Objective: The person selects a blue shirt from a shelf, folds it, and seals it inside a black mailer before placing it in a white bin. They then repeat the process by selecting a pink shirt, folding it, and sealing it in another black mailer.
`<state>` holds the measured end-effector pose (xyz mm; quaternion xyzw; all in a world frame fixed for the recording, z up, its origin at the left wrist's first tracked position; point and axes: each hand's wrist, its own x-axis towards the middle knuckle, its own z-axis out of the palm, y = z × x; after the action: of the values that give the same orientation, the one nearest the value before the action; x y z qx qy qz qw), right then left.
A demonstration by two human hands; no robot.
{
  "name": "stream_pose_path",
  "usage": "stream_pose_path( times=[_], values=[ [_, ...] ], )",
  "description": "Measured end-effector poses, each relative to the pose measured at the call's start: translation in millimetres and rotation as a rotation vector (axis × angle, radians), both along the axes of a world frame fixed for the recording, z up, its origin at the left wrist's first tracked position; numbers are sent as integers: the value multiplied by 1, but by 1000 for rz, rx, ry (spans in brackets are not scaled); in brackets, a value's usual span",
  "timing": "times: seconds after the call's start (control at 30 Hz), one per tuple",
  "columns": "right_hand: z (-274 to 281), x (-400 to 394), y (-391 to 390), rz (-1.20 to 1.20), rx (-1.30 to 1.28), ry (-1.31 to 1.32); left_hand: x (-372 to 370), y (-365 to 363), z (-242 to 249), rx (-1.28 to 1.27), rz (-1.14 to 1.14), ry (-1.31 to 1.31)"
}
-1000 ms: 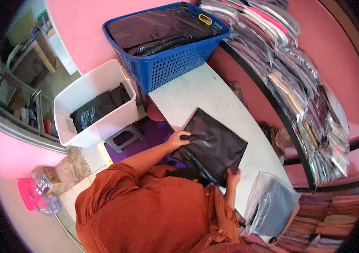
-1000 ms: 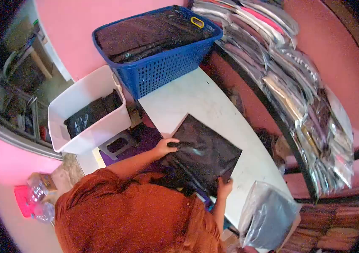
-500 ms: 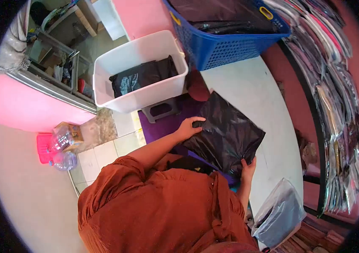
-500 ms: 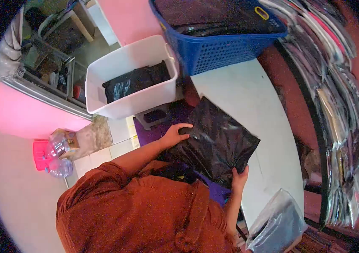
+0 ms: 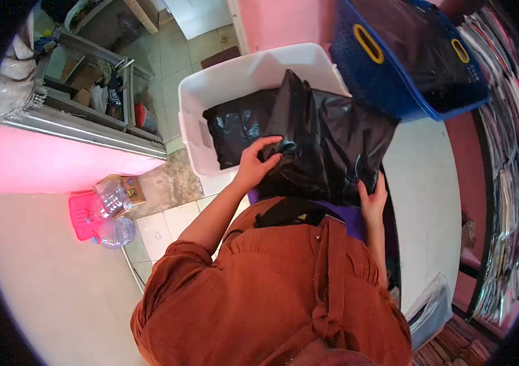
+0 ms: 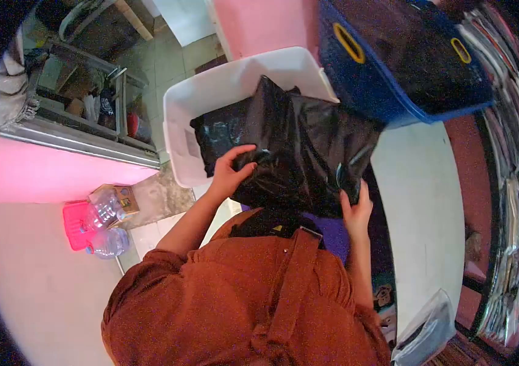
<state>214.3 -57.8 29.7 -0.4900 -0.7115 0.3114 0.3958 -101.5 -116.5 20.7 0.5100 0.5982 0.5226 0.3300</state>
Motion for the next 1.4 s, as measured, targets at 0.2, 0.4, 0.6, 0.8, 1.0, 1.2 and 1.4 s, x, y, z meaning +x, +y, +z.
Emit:
stream_pose_path(
  times=[0.2,0.4,0.6,0.8,1.0,1.2,1.4],
  values=[
    [7,-121,70,126,-91,-68,-95,9,-25,-18,194,-227],
    [-76,-190,141,251,-67,-66,-148,20,-91,-115,329,-292],
    [-137,-232,168,360,-261,-207,-162,21,-128,-223,445,-59],
    [-208,-242,168,243,-674,-438,-161,6,-199,-708,643,190],
    [-206,-237,167,428,-768,-720,-160,11,-220,-929,495,244],
    [-216,-233,166,395,-739,-736,-179,3,-260,-702,494,75],
    [-224,-229,163,411,-668,-692,-155,31,-194,-1006,563,72]
  ],
)
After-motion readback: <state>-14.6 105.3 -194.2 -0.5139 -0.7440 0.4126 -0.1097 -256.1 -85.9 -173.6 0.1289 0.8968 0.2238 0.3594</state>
